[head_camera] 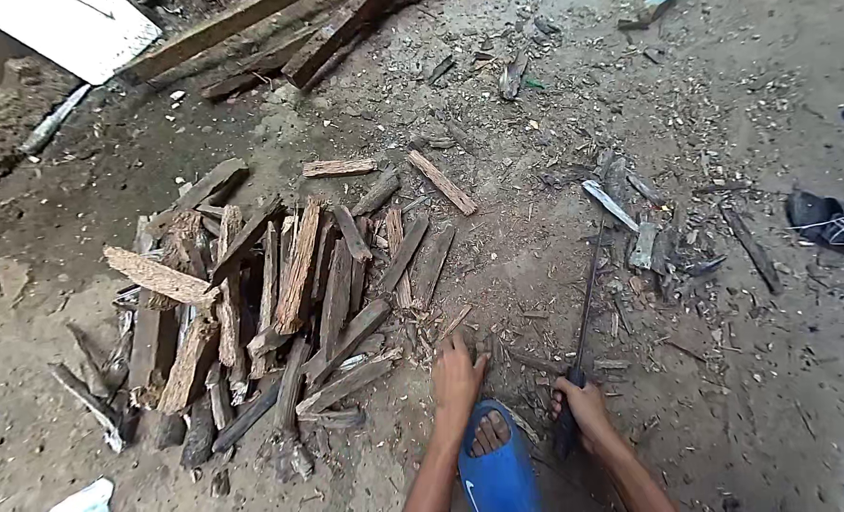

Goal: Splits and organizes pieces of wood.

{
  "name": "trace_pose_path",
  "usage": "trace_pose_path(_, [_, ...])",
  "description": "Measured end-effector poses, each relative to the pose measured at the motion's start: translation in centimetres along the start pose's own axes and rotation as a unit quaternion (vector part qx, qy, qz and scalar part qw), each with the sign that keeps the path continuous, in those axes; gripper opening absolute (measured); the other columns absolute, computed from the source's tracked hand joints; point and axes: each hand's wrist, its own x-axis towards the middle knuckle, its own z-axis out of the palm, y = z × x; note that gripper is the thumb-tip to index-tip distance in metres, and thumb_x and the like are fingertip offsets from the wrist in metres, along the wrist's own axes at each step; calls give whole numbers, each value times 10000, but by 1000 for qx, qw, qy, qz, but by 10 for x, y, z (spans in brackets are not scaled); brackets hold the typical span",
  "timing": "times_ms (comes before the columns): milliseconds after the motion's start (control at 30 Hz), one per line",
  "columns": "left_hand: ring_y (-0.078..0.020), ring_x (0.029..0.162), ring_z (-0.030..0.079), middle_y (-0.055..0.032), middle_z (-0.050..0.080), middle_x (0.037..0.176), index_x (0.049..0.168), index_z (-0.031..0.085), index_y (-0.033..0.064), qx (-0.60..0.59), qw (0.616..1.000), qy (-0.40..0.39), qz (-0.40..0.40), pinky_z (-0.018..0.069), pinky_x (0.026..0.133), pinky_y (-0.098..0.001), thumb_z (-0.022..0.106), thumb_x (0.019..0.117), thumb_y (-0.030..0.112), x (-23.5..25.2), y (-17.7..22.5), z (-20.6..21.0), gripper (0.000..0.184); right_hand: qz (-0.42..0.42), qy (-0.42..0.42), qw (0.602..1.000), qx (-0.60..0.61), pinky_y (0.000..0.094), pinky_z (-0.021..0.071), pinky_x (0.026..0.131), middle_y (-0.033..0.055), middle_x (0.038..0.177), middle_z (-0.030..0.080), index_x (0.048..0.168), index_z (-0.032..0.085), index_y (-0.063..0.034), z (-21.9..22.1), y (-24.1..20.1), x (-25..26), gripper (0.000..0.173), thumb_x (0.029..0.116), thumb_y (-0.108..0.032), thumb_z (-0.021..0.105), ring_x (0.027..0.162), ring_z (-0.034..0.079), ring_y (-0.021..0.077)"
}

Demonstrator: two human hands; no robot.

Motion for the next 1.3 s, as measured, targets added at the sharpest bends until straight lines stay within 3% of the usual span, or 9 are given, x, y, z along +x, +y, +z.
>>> trace_pose_path(200, [-397,1059,695,-207,676,1230,1365,560,52,64,995,-50,56,554,878,-578,532,1042,395,-4,-4,6,472,0,2,1000,10,320,546,456,66,598,549,1002,535,6,9,-4,-2,101,1001,-67,605,453,564,161])
trace_pose_path(333, [-390,1041,701,-198,707,1141,1316,608,48,-3,997,-10,72,552,895,-595,584,1023,323,-2,-19,-5,403,-18,16,1000,4,315,524,430,64,580,534,974,538,5,11,-13,-15,104,970,-44,629,432,543,158])
trace_pose_path(467, [-385,990,710,-204,718,1085,1247,651,12,-108,974,182,75,556,881,-625,644,995,283,5,-61,-52,370,-66,15,997,-30,312,516,431,52,566,533,947,554,6,-6,-44,-32,87,950,-34,631,430,533,149])
trace_pose_path(667, [-449,1115,618,-318,607,1226,1295,589,-78,-190,853,484,48,506,951,-575,595,1012,319,-3,-109,-120,488,-199,-33,960,-192,328,528,469,35,585,555,960,565,-3,-5,-147,-10,128,950,-108,638,451,552,150])
trace_pose_path(767, [-405,1131,634,-292,627,1230,1303,594,-76,-242,864,430,102,526,968,-546,587,1015,283,-6,-86,-114,461,-178,-59,938,-293,344,543,523,41,668,576,1051,589,-7,45,-197,-3,201,967,-178,653,516,575,151])
trace_pose_path(867, [-349,1083,667,-230,664,1197,1285,626,-46,-246,870,394,164,556,940,-511,618,983,267,7,-63,-85,435,-124,-140,898,-397,356,568,549,47,704,604,1075,589,-19,96,-195,-13,244,939,-202,676,546,609,154])
trace_pose_path(1067, [-285,1059,673,-190,679,1178,1206,677,-13,-238,854,408,218,563,912,-434,586,977,348,13,-44,-53,437,-131,-320,806,-479,346,523,564,33,732,606,1144,608,-60,48,-184,-38,299,889,-175,712,559,580,143])
trace_pose_path(1200, [-277,1099,654,-210,665,1195,1145,711,-24,-243,838,426,239,551,944,-411,657,923,231,11,-56,-54,343,-167,-224,901,-331,310,517,531,19,693,580,1127,600,-39,-26,-190,-17,296,891,-177,714,526,554,124])
trace_pose_path(1300, [-40,708,642,-55,703,907,1092,700,-40,-342,812,415,227,563,640,-221,730,892,134,-5,-59,-76,267,-148,-66,971,-177,298,517,496,16,652,541,1112,571,0,-60,-206,14,203,983,-135,652,492,530,119])
